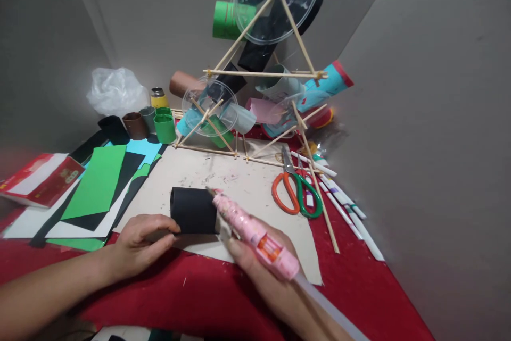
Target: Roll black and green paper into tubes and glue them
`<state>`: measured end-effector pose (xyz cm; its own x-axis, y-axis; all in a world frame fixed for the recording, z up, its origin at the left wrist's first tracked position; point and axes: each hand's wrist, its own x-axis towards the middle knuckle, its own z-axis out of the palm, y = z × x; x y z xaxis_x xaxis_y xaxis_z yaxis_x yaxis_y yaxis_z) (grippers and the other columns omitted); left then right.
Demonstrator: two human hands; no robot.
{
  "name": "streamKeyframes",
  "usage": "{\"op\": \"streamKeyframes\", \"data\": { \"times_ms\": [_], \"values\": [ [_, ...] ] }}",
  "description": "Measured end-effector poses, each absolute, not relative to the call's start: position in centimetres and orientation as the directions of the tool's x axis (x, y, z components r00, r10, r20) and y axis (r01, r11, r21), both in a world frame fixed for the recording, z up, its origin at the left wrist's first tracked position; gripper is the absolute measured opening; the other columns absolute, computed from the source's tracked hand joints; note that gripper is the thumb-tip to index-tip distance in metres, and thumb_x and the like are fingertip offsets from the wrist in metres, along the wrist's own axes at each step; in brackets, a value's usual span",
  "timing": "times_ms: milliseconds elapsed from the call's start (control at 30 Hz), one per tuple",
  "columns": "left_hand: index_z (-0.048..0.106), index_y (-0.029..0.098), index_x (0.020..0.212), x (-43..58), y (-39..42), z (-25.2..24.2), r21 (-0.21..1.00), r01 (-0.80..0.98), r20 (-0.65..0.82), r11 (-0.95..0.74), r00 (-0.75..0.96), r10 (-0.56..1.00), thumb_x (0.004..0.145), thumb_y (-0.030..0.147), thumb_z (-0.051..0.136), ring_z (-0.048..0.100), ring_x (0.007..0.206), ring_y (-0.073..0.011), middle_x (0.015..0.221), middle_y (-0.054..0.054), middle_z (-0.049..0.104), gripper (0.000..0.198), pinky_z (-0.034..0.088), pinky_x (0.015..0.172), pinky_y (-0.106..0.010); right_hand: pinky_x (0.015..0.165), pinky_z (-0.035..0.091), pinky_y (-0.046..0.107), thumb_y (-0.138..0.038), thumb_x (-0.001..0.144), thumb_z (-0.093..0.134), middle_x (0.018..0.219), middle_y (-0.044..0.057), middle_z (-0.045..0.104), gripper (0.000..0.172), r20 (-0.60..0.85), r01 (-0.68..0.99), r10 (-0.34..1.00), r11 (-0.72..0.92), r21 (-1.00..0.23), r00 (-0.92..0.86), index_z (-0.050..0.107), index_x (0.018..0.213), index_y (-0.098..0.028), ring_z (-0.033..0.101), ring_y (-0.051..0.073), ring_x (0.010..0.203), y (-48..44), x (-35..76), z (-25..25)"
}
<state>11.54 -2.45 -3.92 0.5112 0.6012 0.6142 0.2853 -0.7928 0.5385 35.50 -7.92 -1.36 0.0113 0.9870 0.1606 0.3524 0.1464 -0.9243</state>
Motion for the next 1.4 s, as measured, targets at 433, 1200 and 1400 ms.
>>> {"op": "streamKeyframes", "data": {
  "times_ms": [433, 1200, 1400],
  "values": [
    [0.057, 0.016, 0.096, 11.2, -2.1, -4.1, 0.365, 0.317, 0.648, -0.875, 0.589, 0.483, 0.090, 0.010, 0.050, 0.065, 0.063, -0.0149, 0.071, -0.003, 0.068, 0.011, 0.051, 0.059, -0.023, 0.053, 0.038, 0.026, -0.040, 0.090, 0.053, 0.065, -0.001, 0.056, 0.023, 0.228, 0.440, 0.900, 0.387, -0.811, -0.371, 0.054, 0.077, -0.021, 0.051, 0.013, 0.055, -7.9, 35.0, -2.4],
    [0.056, 0.015, 0.099, 11.4, -1.9, -4.2, 0.385, 0.248, 0.634, -0.889, 0.629, 0.450, 0.089, 0.007, 0.049, 0.064, 0.063, -0.0153, 0.074, -0.004, 0.068, 0.015, 0.051, 0.060, -0.025, 0.049, 0.034, 0.023, -0.035, 0.089, 0.055, 0.058, -0.004, 0.048, 0.030, 0.305, 0.429, 0.863, 0.472, -0.770, -0.403, 0.045, 0.065, -0.021, 0.043, 0.010, 0.049, -7.7, 34.5, -2.0],
    [0.058, 0.017, 0.099, 11.3, -2.1, -3.7, 0.377, 0.315, 0.648, -0.871, 0.582, 0.491, 0.090, 0.010, 0.050, 0.067, 0.066, -0.0141, 0.075, -0.004, 0.070, 0.014, 0.054, 0.062, -0.023, 0.049, 0.033, 0.023, -0.034, 0.089, 0.056, 0.059, -0.004, 0.048, 0.029, 0.317, 0.418, 0.861, 0.478, -0.772, -0.399, 0.045, 0.066, -0.020, 0.043, 0.009, 0.050, -7.7, 34.6, -2.5]
  ]
}}
